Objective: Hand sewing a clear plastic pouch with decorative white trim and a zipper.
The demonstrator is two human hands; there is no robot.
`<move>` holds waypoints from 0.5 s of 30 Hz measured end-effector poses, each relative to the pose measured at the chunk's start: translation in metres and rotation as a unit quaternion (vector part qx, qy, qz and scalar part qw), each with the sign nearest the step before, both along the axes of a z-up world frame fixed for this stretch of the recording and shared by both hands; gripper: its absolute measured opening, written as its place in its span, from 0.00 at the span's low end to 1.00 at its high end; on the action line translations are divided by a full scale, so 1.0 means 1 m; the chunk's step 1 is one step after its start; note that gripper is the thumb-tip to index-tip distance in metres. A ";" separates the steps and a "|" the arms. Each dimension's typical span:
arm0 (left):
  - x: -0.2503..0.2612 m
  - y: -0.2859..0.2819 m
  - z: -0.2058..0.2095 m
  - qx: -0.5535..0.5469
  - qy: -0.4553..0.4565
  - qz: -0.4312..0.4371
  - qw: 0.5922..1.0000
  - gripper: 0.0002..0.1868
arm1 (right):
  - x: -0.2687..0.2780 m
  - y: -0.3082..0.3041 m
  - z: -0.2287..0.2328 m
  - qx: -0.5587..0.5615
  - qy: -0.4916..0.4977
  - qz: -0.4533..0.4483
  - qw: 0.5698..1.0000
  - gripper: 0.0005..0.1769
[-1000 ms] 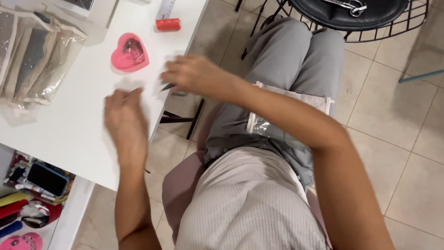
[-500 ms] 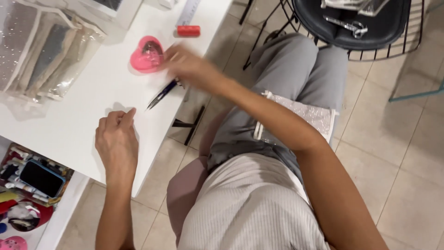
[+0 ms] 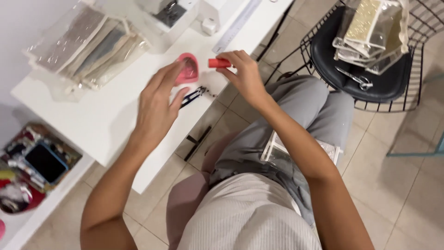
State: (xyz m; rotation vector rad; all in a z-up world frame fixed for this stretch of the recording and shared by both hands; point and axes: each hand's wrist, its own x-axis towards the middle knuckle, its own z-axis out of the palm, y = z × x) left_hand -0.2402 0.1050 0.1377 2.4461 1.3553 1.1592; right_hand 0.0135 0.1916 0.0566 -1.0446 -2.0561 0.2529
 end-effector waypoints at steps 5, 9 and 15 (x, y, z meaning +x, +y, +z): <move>0.017 0.009 -0.024 -0.238 -0.155 -0.046 0.958 0.40 | -0.018 -0.059 0.068 -0.012 -0.010 0.081 0.997 0.15; -0.002 -0.038 -0.002 -0.238 -0.339 -0.037 0.910 0.05 | -0.019 -0.086 0.087 -0.042 -0.001 0.106 0.993 0.19; -0.076 -0.138 -0.024 -0.178 -0.317 0.032 0.931 0.06 | -0.027 -0.103 0.075 -0.295 0.223 0.230 0.900 0.11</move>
